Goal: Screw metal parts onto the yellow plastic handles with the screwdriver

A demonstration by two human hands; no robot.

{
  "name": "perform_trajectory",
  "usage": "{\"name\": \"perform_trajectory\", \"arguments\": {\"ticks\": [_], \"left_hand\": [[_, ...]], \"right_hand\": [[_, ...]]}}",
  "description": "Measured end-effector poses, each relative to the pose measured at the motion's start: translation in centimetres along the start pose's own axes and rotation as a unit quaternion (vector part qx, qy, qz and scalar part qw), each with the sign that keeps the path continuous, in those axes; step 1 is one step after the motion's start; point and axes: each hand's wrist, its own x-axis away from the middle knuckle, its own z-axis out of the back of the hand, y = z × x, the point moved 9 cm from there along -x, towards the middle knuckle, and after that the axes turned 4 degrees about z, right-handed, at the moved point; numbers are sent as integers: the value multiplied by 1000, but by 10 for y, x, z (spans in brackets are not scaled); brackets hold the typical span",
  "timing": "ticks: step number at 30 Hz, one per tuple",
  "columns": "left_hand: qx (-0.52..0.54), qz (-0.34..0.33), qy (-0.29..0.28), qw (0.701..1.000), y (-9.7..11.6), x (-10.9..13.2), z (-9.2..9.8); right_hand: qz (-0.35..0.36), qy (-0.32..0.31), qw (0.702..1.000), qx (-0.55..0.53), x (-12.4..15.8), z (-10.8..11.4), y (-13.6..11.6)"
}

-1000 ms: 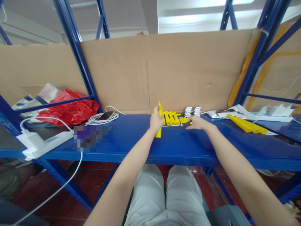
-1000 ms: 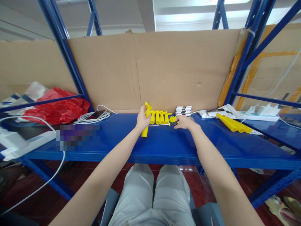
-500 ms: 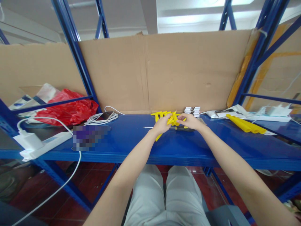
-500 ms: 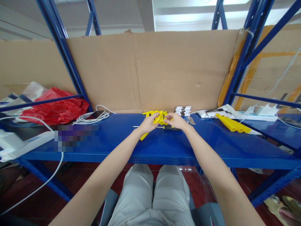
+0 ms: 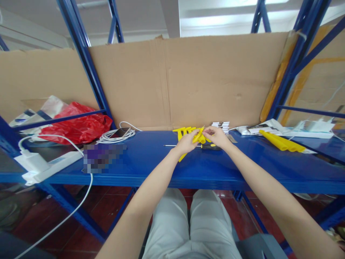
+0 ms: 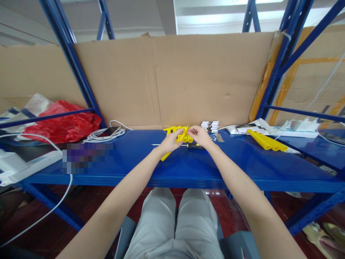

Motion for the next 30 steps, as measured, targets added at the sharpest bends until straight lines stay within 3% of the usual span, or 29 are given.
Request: {"name": "perform_trajectory", "arguments": {"ticks": [8,12,16,19,22,25,30], "left_hand": [[46,16,-11,999,1,0,-4],[49,24,9,998,0,-1,0],[36,70,53,996,-13,-2,12],[36,126,62,989,-25,-1,16],[29,162,66,984,-31,0,19],[19,170,66,983,-29,2,21],[6,172,62,983,-23,4,23]], "right_hand": [[-19,9,1000,-15,2,1,0],[-34,11,999,2,2,2,1],[-47,17,998,41,2,11,9],[-70,30,992,97,2,30,25],[-126,21,971,204,6,56,50],[-199,-42,927,314,16,74,80],[-260,-106,872,401,32,87,106]]}}
